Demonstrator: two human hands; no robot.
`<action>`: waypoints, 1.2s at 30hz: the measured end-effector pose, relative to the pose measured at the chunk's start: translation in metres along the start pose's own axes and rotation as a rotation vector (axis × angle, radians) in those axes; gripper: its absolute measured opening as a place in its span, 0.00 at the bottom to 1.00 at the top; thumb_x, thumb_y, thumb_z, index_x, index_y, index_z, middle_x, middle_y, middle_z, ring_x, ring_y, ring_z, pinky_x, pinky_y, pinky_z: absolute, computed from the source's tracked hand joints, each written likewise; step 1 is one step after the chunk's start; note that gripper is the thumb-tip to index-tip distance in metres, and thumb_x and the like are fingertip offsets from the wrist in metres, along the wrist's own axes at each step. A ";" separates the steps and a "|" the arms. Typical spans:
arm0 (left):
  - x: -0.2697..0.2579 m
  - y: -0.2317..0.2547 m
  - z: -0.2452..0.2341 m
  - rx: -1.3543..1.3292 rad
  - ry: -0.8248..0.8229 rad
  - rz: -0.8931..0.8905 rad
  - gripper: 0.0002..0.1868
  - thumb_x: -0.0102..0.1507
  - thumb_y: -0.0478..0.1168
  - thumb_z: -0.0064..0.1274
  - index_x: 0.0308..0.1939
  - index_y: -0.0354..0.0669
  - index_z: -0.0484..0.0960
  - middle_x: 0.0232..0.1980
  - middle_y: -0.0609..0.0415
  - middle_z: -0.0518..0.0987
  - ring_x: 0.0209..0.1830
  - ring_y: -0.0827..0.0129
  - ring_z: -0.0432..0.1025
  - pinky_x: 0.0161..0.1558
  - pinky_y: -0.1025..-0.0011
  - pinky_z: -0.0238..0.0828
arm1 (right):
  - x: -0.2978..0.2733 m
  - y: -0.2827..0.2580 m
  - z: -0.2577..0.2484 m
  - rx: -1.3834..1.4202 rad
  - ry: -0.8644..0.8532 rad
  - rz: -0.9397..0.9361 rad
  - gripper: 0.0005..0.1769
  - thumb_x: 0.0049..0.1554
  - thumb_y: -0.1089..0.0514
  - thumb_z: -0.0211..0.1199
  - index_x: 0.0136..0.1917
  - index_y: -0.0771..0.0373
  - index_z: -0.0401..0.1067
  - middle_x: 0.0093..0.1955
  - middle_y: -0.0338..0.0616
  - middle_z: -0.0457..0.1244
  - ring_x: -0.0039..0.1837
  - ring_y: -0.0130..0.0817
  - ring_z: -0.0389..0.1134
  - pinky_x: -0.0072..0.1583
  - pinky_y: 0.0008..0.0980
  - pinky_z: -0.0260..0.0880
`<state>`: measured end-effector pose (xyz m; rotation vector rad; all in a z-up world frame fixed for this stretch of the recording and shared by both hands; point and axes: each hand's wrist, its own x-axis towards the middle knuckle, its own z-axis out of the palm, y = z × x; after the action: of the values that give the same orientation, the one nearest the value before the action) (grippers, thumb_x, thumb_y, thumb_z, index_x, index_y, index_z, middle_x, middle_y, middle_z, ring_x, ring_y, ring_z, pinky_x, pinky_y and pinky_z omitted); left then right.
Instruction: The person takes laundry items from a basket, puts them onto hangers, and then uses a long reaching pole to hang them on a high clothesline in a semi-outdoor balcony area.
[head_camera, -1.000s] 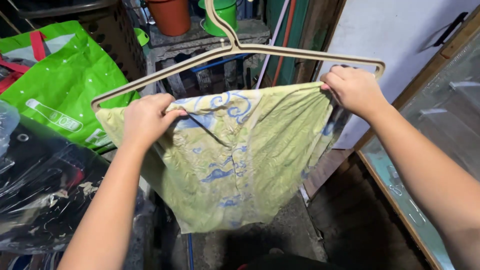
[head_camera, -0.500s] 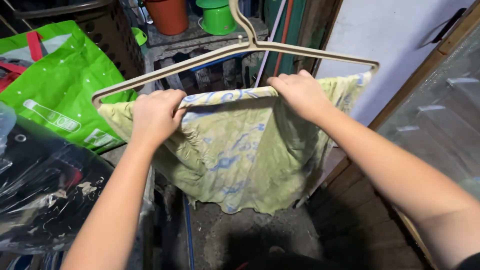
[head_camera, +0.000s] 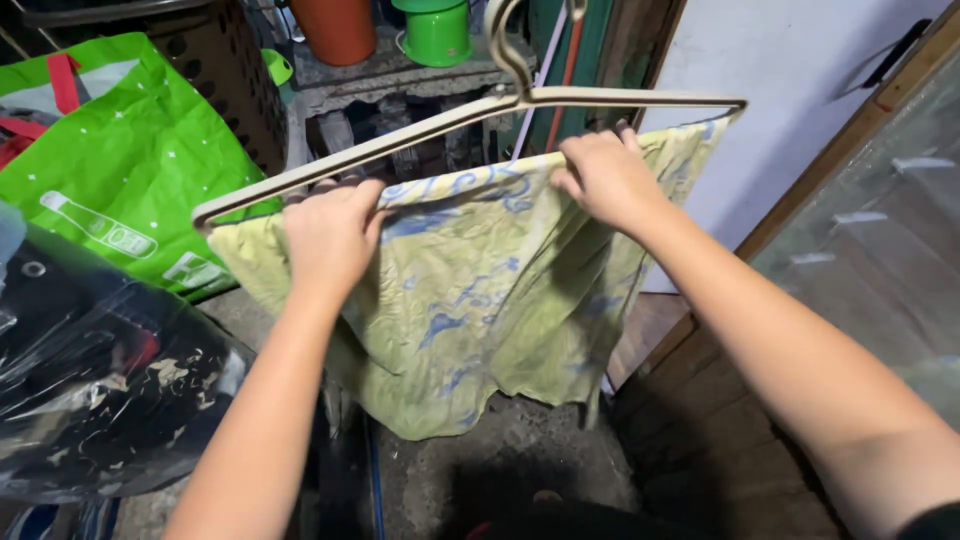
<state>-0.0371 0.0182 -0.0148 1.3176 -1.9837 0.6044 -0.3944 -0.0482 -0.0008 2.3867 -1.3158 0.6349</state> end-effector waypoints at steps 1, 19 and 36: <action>0.003 0.003 0.000 0.003 0.003 0.003 0.09 0.58 0.44 0.65 0.39 0.51 0.81 0.30 0.54 0.79 0.34 0.54 0.76 0.33 0.55 0.66 | 0.001 0.000 0.009 0.000 0.005 0.000 0.13 0.59 0.50 0.67 0.46 0.61 0.72 0.45 0.48 0.67 0.54 0.52 0.67 0.61 0.57 0.57; 0.028 0.060 0.032 -0.146 -0.213 -0.011 0.03 0.63 0.38 0.52 0.38 0.43 0.78 0.38 0.47 0.82 0.42 0.49 0.78 0.38 0.51 0.73 | 0.020 -0.050 0.030 0.302 0.009 -0.144 0.10 0.56 0.58 0.66 0.52 0.54 0.75 0.49 0.40 0.68 0.56 0.43 0.66 0.56 0.45 0.54; 0.035 0.034 -0.034 -1.532 -0.936 -0.507 0.16 0.68 0.45 0.49 0.57 0.45 0.76 0.28 0.64 0.71 0.21 0.80 0.65 0.22 0.77 0.64 | 0.048 -0.047 0.010 0.401 -0.293 -0.471 0.20 0.51 0.61 0.64 0.57 0.50 0.79 0.51 0.45 0.71 0.59 0.45 0.66 0.66 0.53 0.43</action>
<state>-0.0685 0.0340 0.0336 0.9098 -1.6938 -1.7202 -0.3294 -0.0621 0.0126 3.0677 -0.7093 0.4497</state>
